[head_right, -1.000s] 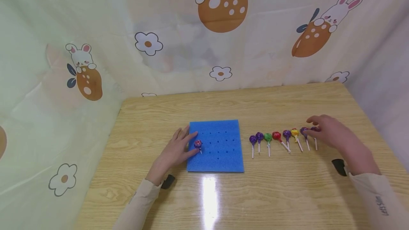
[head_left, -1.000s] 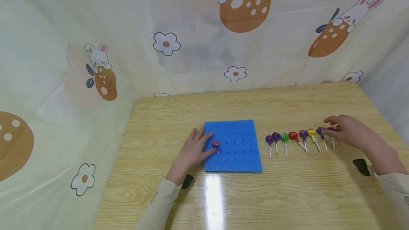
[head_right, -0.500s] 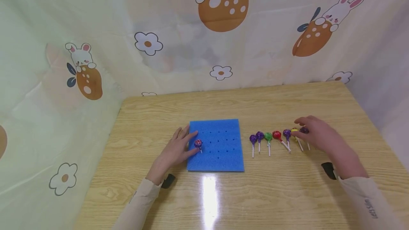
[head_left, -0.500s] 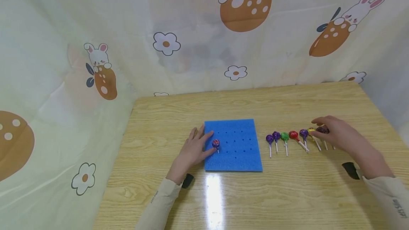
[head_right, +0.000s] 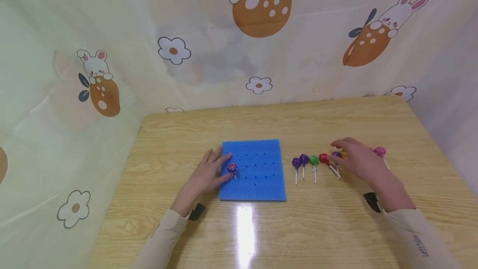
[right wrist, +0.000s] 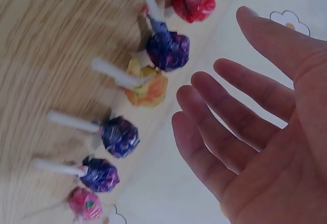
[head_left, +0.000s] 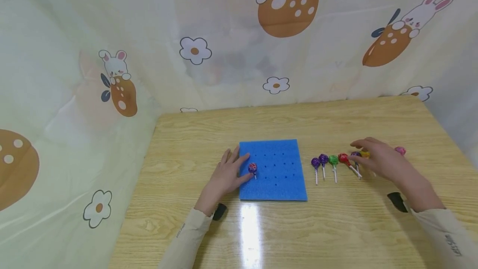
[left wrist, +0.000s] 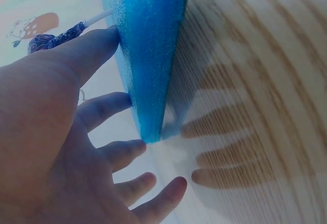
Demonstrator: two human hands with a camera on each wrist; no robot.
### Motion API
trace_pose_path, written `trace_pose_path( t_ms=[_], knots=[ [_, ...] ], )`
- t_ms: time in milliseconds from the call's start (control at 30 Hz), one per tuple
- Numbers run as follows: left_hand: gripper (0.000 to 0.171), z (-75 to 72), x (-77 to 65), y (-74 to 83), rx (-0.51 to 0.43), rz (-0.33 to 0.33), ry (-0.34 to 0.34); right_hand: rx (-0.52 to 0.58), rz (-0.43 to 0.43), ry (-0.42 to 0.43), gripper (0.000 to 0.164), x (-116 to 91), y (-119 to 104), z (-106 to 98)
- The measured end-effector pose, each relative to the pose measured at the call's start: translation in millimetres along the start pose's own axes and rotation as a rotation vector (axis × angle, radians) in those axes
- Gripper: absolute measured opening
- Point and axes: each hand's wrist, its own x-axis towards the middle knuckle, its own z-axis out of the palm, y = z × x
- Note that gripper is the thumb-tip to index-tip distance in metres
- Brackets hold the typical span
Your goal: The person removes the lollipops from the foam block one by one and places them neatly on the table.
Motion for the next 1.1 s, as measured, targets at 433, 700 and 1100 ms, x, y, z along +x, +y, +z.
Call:
trace_pose_path(
  t_ms=[433, 700, 1100],
  knots=[
    [0.069, -1.1, -0.9, 0.5, -0.006, 0.004, 0.003, -0.006, -0.063, 0.004, 0.051, 7, -21, 10],
    [0.069, -3.6, -0.1, 0.6, 0.011, 0.007, 0.0, 0.0, -0.074, 0.011, 0.047, 12, -30, 14],
    [0.069, -4.1, -1.1, 1.4, -0.011, 0.012, 0.003, 0.005, -0.134, 0.008, 0.047, 19, -53, 20]
  ],
)
